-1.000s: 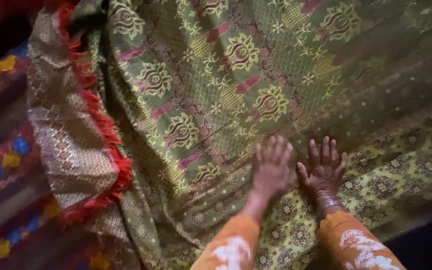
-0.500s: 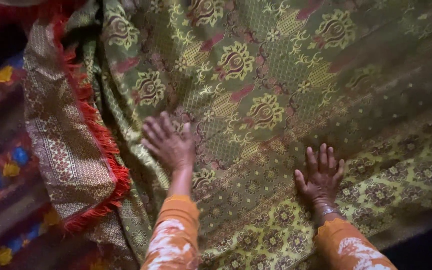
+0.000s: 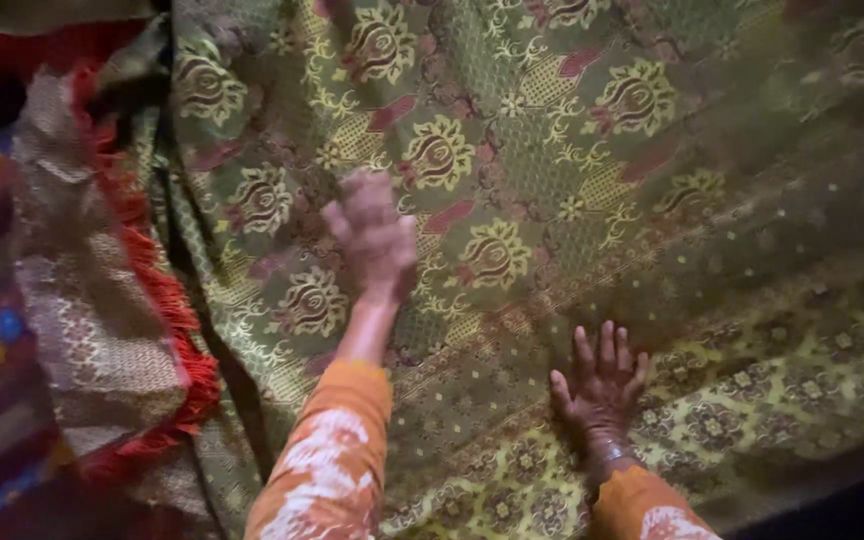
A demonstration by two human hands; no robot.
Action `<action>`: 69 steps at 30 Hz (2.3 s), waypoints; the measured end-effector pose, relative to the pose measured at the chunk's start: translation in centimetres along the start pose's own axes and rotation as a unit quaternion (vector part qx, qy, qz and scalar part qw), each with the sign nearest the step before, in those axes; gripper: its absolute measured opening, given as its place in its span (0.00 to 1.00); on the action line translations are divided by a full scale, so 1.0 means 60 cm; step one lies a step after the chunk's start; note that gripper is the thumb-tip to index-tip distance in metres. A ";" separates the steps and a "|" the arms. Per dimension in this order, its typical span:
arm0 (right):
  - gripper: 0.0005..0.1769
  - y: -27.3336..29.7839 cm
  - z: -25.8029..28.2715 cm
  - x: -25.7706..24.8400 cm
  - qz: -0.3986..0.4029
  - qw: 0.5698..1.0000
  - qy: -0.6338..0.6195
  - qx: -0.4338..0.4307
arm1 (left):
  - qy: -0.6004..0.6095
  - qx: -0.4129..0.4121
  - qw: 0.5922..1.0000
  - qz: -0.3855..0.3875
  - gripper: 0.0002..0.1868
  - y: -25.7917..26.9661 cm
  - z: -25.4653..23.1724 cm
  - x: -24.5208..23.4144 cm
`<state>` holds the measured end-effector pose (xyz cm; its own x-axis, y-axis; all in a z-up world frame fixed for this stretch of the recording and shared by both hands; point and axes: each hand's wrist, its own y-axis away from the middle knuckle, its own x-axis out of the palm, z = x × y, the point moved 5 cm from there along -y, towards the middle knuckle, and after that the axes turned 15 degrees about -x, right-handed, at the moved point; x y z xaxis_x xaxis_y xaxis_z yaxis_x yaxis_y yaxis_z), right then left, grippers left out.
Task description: Fold a decorative green and gold saree on a bed.
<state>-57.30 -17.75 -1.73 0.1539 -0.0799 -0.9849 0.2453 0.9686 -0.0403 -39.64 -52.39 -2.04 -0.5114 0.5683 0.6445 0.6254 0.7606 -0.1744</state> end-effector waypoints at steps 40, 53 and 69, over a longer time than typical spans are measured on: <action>0.47 -0.453 -0.228 0.016 0.062 0.994 0.008 -0.090 | -0.850 -0.214 0.346 -0.336 0.39 0.082 -0.084 -0.136; 0.39 -0.457 -0.052 0.023 -0.012 0.940 0.063 -0.336 | -0.864 -0.147 0.452 -0.165 0.38 -0.028 0.153 0.162; 0.45 -0.388 -0.503 -0.016 -0.042 0.999 -0.005 -0.025 | -0.835 -0.123 0.414 -0.341 0.40 -0.022 0.232 0.260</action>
<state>-92.04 -33.15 -4.91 0.1454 -0.1627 -0.9759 0.2091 0.9692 -0.1305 -56.61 -40.16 -2.13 -0.1846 -0.1716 -0.9677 -0.0639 0.9846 -0.1624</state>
